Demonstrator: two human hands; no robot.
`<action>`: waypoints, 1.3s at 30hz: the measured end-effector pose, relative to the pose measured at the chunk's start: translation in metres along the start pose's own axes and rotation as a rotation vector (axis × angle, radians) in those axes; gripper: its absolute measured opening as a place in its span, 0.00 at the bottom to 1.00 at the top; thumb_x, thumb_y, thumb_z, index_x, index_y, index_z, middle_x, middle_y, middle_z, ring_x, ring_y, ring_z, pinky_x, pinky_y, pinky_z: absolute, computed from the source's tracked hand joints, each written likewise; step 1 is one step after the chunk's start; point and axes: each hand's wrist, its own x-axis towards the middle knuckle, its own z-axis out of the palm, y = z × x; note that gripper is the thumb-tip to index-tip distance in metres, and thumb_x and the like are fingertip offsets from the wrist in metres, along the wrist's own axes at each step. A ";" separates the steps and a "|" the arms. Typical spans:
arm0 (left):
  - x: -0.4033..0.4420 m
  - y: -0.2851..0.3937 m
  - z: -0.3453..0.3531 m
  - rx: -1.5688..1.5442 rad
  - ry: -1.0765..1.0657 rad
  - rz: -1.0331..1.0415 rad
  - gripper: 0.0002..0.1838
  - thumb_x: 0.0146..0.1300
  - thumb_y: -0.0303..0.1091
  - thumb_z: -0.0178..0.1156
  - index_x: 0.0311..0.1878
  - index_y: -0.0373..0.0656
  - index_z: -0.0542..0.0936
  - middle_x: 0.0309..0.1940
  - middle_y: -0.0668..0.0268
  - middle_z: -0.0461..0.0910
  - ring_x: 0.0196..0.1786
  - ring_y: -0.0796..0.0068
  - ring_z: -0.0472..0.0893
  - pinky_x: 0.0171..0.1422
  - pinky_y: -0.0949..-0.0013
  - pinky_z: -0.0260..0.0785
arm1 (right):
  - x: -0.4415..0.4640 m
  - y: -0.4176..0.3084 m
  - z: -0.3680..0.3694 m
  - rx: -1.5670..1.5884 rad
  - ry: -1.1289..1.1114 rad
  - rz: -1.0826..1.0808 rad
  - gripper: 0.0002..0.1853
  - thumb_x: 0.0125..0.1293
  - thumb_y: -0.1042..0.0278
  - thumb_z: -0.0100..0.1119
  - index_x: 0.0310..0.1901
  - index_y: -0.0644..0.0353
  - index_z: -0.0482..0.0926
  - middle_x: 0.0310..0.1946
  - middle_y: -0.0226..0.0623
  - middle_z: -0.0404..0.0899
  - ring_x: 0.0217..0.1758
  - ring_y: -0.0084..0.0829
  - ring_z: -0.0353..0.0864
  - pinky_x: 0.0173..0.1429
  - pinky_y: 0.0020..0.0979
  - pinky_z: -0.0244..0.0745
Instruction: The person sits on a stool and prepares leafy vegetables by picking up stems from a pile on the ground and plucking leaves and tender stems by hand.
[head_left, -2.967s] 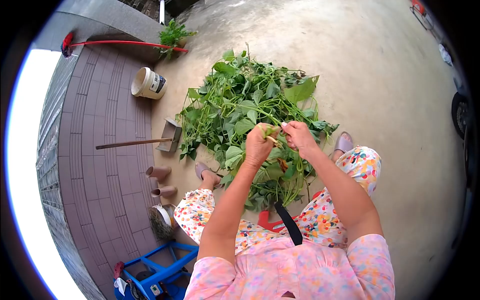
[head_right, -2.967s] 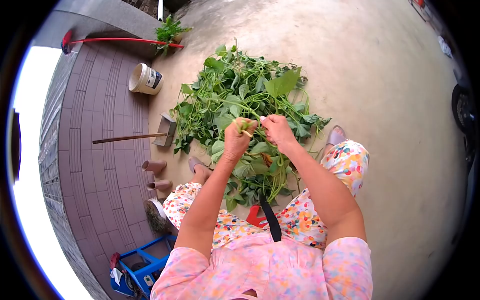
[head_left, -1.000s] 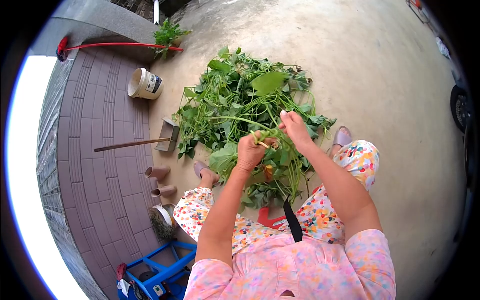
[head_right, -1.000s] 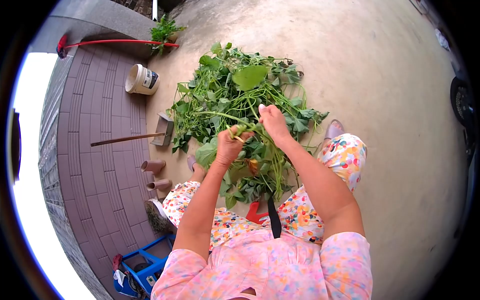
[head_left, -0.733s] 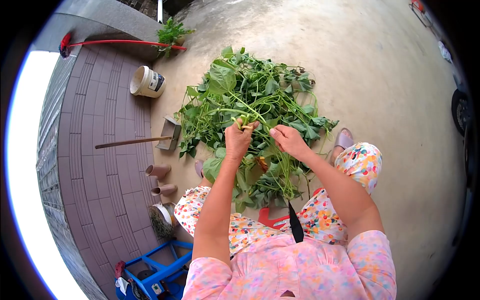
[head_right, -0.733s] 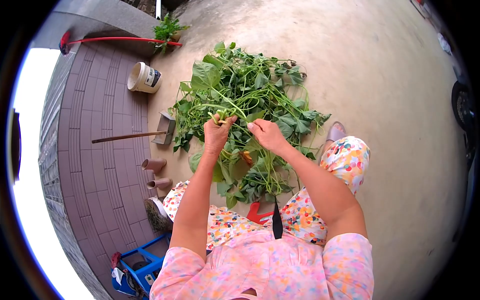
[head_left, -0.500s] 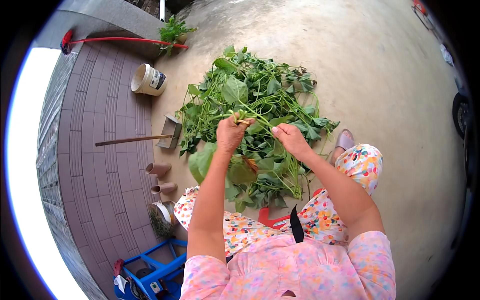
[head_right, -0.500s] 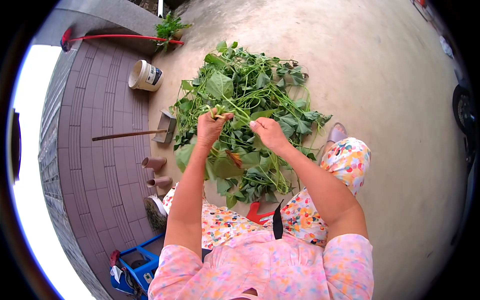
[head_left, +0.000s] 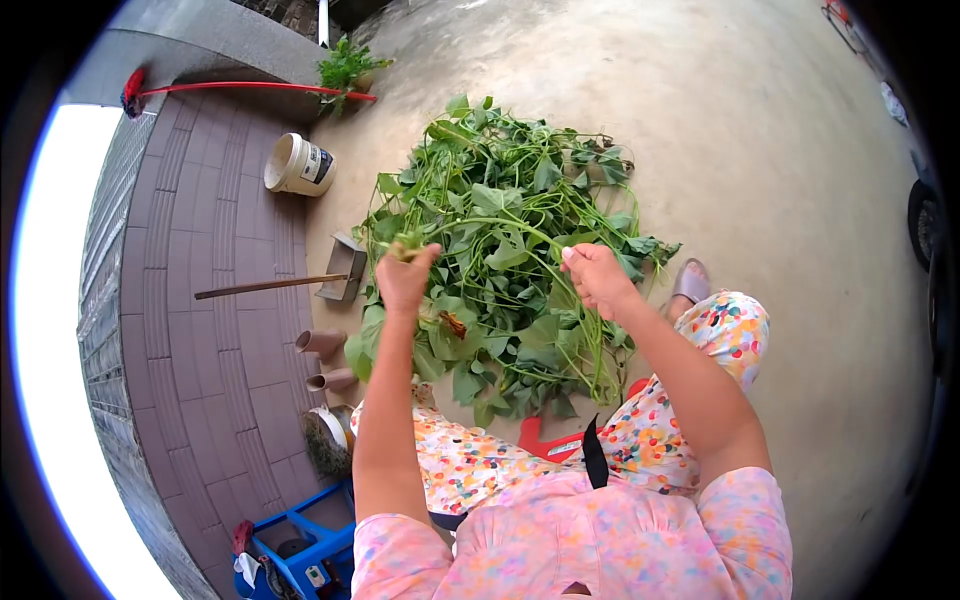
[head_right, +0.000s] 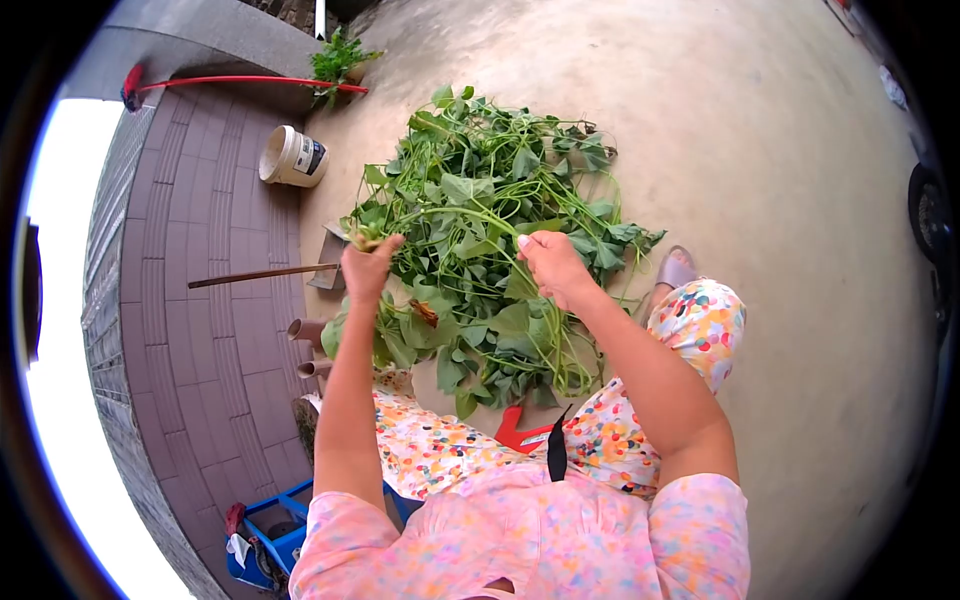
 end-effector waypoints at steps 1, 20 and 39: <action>-0.011 -0.007 0.015 -0.173 -0.044 0.037 0.07 0.48 0.32 0.65 0.28 0.41 0.79 0.17 0.72 0.75 0.18 0.87 0.66 0.21 0.79 0.59 | 0.000 -0.002 0.001 0.038 -0.017 0.011 0.12 0.64 0.60 0.45 0.27 0.59 0.66 0.11 0.19 0.53 0.10 0.13 0.45 0.12 0.20 0.40; -0.083 0.061 0.095 0.045 -0.340 0.292 0.05 0.48 0.29 0.60 0.30 0.44 0.77 0.29 0.62 0.77 0.33 0.59 0.76 0.32 0.69 0.68 | 0.009 0.012 0.002 -0.160 0.036 -0.035 0.12 0.61 0.65 0.47 0.23 0.62 0.70 0.12 0.29 0.63 0.10 0.21 0.56 0.14 0.26 0.49; -0.079 0.060 0.100 0.321 -0.119 0.321 0.03 0.43 0.31 0.58 0.25 0.46 0.76 0.23 0.62 0.75 0.25 0.57 0.75 0.27 0.60 0.66 | 0.013 0.032 0.018 -0.676 0.362 -0.474 0.10 0.54 0.67 0.51 0.25 0.67 0.74 0.21 0.53 0.73 0.25 0.51 0.72 0.32 0.40 0.67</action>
